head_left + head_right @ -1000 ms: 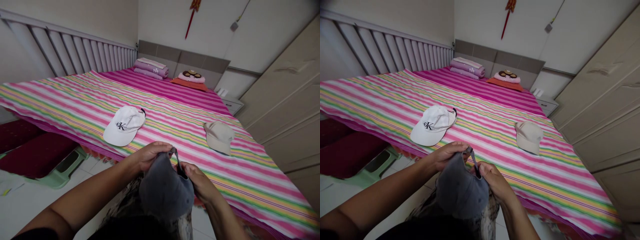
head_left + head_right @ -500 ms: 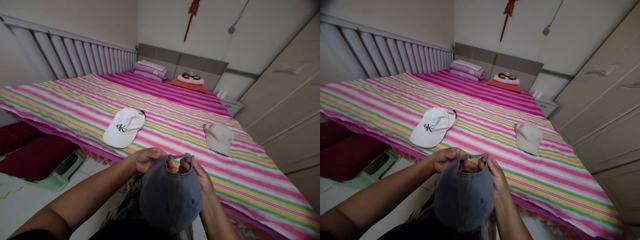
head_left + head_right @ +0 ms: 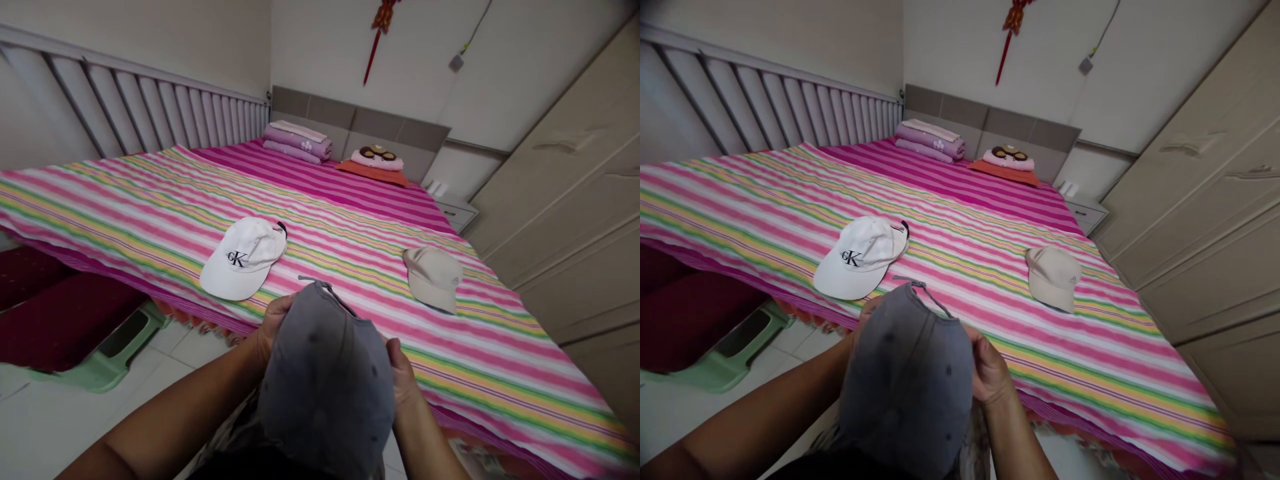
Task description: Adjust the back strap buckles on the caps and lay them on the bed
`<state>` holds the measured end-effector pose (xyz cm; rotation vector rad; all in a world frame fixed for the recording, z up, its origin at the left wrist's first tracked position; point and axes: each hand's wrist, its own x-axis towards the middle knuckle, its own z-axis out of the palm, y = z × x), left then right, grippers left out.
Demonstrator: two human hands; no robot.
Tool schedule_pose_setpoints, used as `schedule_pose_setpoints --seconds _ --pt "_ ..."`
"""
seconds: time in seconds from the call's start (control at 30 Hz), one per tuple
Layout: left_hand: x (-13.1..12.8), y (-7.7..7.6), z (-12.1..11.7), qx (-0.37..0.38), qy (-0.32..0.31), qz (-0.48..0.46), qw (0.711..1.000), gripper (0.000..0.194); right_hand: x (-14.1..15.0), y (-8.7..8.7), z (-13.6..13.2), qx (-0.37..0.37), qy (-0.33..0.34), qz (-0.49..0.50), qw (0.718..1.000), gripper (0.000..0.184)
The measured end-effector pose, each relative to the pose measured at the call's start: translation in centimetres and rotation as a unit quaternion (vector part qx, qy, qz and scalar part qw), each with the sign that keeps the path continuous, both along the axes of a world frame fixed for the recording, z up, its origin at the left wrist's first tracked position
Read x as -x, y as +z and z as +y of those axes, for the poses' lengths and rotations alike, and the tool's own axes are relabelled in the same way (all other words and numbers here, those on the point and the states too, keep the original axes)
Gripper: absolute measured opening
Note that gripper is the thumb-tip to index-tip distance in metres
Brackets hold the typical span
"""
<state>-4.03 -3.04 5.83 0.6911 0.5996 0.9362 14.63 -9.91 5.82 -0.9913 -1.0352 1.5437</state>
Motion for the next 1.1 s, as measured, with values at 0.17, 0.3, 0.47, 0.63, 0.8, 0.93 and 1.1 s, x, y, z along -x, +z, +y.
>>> schedule_pose_setpoints --seconds 0.17,0.3,0.47,0.63,0.8,0.93,1.1 --pt "0.1 0.2 0.9 0.014 0.031 0.01 0.999 0.038 1.1 -2.4 -0.7 0.02 0.014 0.068 0.997 0.049" --pt "0.0 -1.5 2.0 0.034 -0.035 -0.09 0.995 0.036 1.3 -3.9 -0.3 0.061 -0.001 0.122 0.991 0.032" --pt "-0.9 -2.3 4.2 0.079 -0.084 -0.139 0.984 0.032 -0.3 -3.2 2.3 0.066 -0.026 0.142 0.987 0.027" --pt "-1.8 -1.1 8.1 0.068 -0.12 -0.185 0.973 0.043 -2.4 -1.4 7.1 0.05 -0.066 0.173 0.981 0.024" --pt "-1.8 -5.3 10.5 0.048 -0.157 -0.223 0.961 0.057 -3.8 -3.6 11.5 0.063 -0.089 0.181 0.977 0.014" --pt "-2.2 -9.1 10.9 0.074 -0.149 -0.164 0.972 0.038 -4.4 -6.5 12.8 0.093 -0.097 0.18 0.974 0.009" --pt "-3.3 -8.4 12.7 0.07 -0.106 -0.129 0.983 0.032 -5.5 -7.0 14.3 0.1 -0.125 0.168 0.973 0.012"
